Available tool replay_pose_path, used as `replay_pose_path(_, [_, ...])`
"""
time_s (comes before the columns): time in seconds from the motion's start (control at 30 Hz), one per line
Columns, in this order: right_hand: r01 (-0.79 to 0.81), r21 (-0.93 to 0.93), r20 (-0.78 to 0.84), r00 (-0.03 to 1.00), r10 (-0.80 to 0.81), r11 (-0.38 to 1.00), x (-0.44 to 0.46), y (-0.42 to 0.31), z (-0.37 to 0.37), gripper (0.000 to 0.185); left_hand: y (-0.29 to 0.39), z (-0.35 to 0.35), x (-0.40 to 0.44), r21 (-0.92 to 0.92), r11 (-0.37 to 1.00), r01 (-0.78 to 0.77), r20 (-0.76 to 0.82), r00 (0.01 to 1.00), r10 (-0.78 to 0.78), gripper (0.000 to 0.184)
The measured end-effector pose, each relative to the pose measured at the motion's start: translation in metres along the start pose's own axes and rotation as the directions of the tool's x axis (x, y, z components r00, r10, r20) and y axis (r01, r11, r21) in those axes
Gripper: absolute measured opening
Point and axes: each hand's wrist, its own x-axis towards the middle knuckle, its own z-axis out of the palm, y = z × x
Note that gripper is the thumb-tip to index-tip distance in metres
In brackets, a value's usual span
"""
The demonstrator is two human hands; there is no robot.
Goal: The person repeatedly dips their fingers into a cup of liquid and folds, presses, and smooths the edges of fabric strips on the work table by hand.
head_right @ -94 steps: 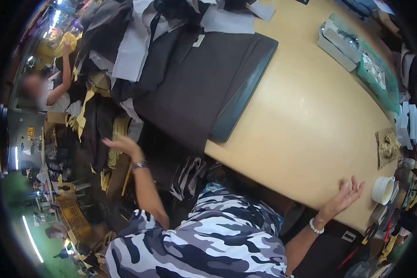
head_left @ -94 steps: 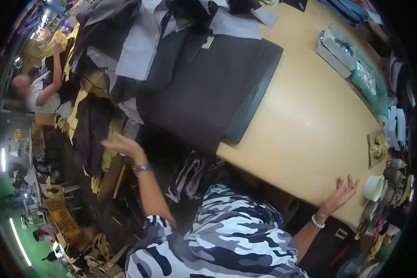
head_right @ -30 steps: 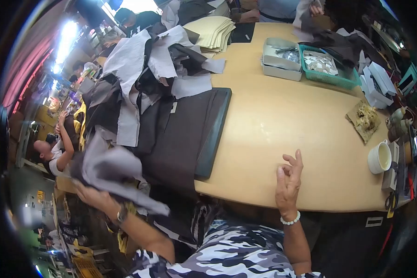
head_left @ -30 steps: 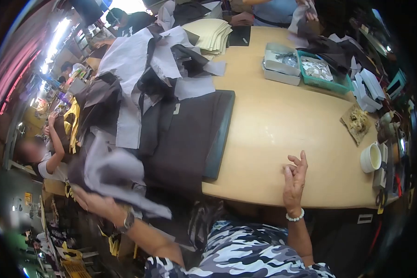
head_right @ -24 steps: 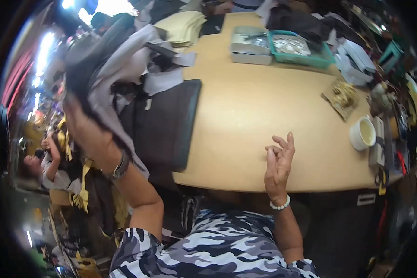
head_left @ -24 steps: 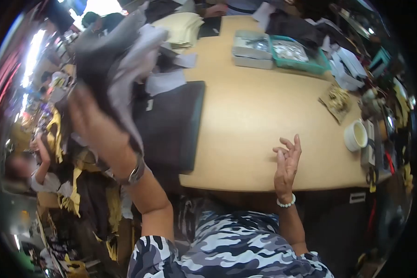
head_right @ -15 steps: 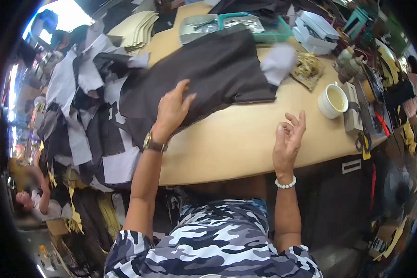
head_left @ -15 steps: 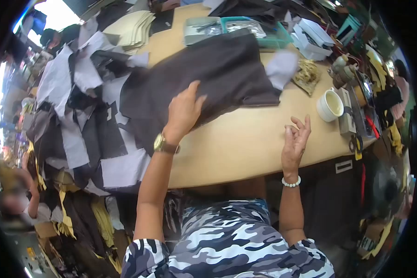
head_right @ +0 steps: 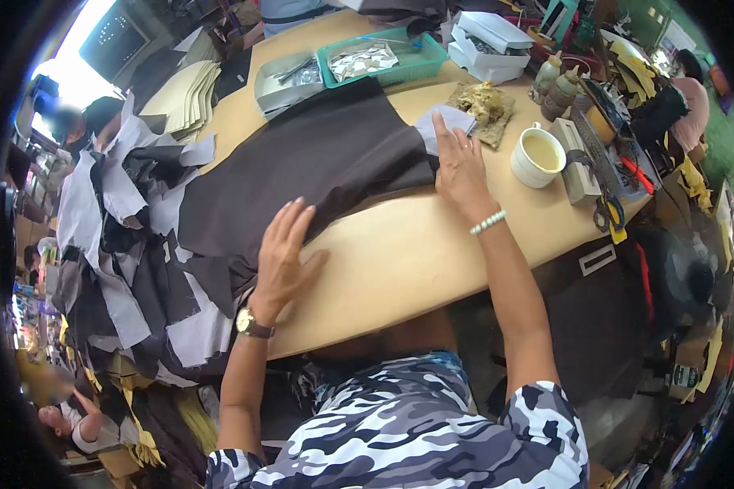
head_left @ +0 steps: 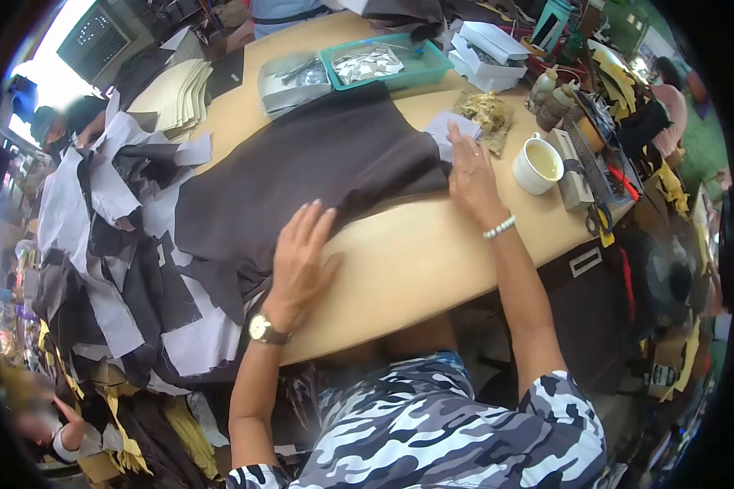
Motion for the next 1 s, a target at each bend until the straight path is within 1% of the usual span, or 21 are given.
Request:
replay_pose_path(0.07, [-0.021, 0.068, 0.084, 0.996, 0.015, 0.997, 0.007, 0.013, 0.007, 0.079, 0.015, 0.013, 0.020, -0.037, 0.993, -0.116, -0.022, 0.993, 0.116, 0.064])
replay_pose_path(0.13, [-0.077, 0.254, 0.064, 0.996, 0.062, 0.964, 0.015, 0.008, 0.000, 0.076, 0.029, 0.035, 0.042, -0.062, 0.979, -0.196, -0.062, 0.979, 0.193, 0.067])
replay_pose_path(0.27, [-0.139, 0.544, 0.053, 0.990, 0.132, 0.827, 0.034, -0.032, -0.049, 0.065, 0.047, 0.062, 0.078, -0.102, 0.987, -0.125, -0.161, 0.981, 0.108, 0.077])
replay_pose_path(0.3, [-0.104, 0.501, 0.029, 0.994, 0.103, 0.859, 0.038, -0.043, -0.065, 0.059, 0.049, 0.064, 0.084, -0.114, 0.989, -0.090, -0.177, 0.982, 0.069, 0.078])
replay_pose_path(0.33, [-0.120, 0.503, 0.032, 0.992, 0.120, 0.856, 0.040, -0.049, -0.073, 0.059, 0.049, 0.066, 0.090, -0.125, 0.991, -0.057, -0.194, 0.981, 0.032, 0.078])
replay_pose_path(0.37, [-0.135, 0.505, 0.034, 0.990, 0.137, 0.852, 0.041, -0.053, -0.080, 0.059, 0.046, 0.069, 0.096, -0.135, 0.990, -0.030, -0.206, 0.979, 0.002, 0.073])
replay_pose_path(0.4, [-0.151, 0.509, 0.036, 0.987, 0.155, 0.847, 0.041, -0.057, -0.087, 0.059, 0.043, 0.067, 0.096, -0.086, 0.996, 0.001, -0.119, 0.993, -0.011, 0.071])
replay_pose_path(0.43, [-0.278, 0.511, 0.123, 0.960, 0.251, 0.813, 0.039, -0.062, -0.097, 0.060, 0.039, 0.063, 0.094, -0.033, 0.999, 0.029, -0.031, 0.999, -0.030, 0.069])
replay_pose_path(0.47, [-0.335, 0.461, 0.182, 0.942, 0.281, 0.822, 0.036, -0.057, -0.097, 0.061, 0.036, 0.058, 0.090, 0.022, 0.998, 0.054, 0.057, 0.997, -0.055, 0.067])
replay_pose_path(0.5, [-0.389, 0.407, 0.242, 0.918, 0.314, 0.826, 0.028, -0.045, -0.094, 0.062, 0.035, 0.051, 0.086, 0.044, 0.994, 0.102, 0.215, 0.971, -0.109, 0.064])
replay_pose_path(0.53, [-0.442, 0.350, 0.300, 0.888, 0.348, 0.826, 0.018, -0.032, -0.090, 0.063, 0.031, 0.053, 0.079, 0.075, 0.991, 0.110, 0.265, 0.956, -0.126, 0.063])
replay_pose_path(0.57, [-0.446, 0.276, 0.370, 0.867, 0.334, 0.852, 0.005, -0.015, -0.081, 0.066, 0.026, 0.057, 0.072, 0.104, 0.988, 0.114, 0.316, 0.938, -0.142, 0.062])
replay_pose_path(0.63, [-0.561, 0.315, 0.513, 0.779, 0.360, 0.765, -0.021, -0.009, -0.078, 0.067, 0.023, 0.055, 0.064, 0.144, 0.983, 0.117, 0.408, 0.898, -0.167, 0.063])
replay_pose_path(0.67, [-0.616, 0.325, 0.579, 0.730, 0.363, 0.718, -0.035, -0.007, -0.076, 0.068, 0.022, 0.054, 0.062, 0.139, 0.982, 0.129, 0.409, 0.895, -0.176, 0.064])
replay_pose_path(0.7, [-0.651, 0.384, 0.583, 0.721, 0.375, 0.655, -0.046, -0.009, -0.072, 0.069, 0.022, 0.053, 0.060, 0.134, 0.981, 0.142, 0.410, 0.893, -0.185, 0.066])
replay_pose_path(0.73, [-0.652, 0.351, 0.580, 0.715, 0.391, 0.672, -0.056, -0.010, -0.075, 0.069, 0.023, 0.050, 0.059, 0.129, 0.980, 0.153, 0.413, 0.890, -0.193, 0.068])
replay_pose_path(0.77, [-0.653, 0.319, 0.574, 0.710, 0.408, 0.687, -0.064, -0.014, -0.078, 0.069, 0.020, 0.046, 0.062, 0.119, 0.979, 0.168, 0.487, 0.849, -0.205, 0.078])
replay_pose_path(0.9, [-0.625, 0.232, 0.534, 0.722, 0.439, 0.746, -0.082, -0.034, -0.092, 0.067, 0.016, 0.015, 0.066, -0.043, 0.978, 0.203, 0.596, 0.791, -0.138, 0.101])
replay_pose_path(0.93, [-0.618, 0.206, 0.531, 0.722, 0.444, 0.759, -0.084, -0.033, -0.093, 0.066, 0.005, 0.015, 0.069, -0.031, 0.973, 0.230, 0.557, 0.812, -0.174, 0.099])
replay_pose_path(0.97, [-0.577, 0.192, 0.487, 0.758, 0.433, 0.794, -0.084, -0.031, -0.092, 0.067, -0.009, 0.013, 0.070, -0.025, 0.967, 0.255, 0.516, 0.831, -0.206, 0.096])
replay_pose_path(1.0, [-0.581, 0.221, 0.451, 0.773, 0.445, 0.783, -0.080, -0.030, -0.092, 0.069, -0.022, 0.011, 0.071, -0.019, 0.960, 0.278, 0.473, 0.849, -0.236, 0.094])
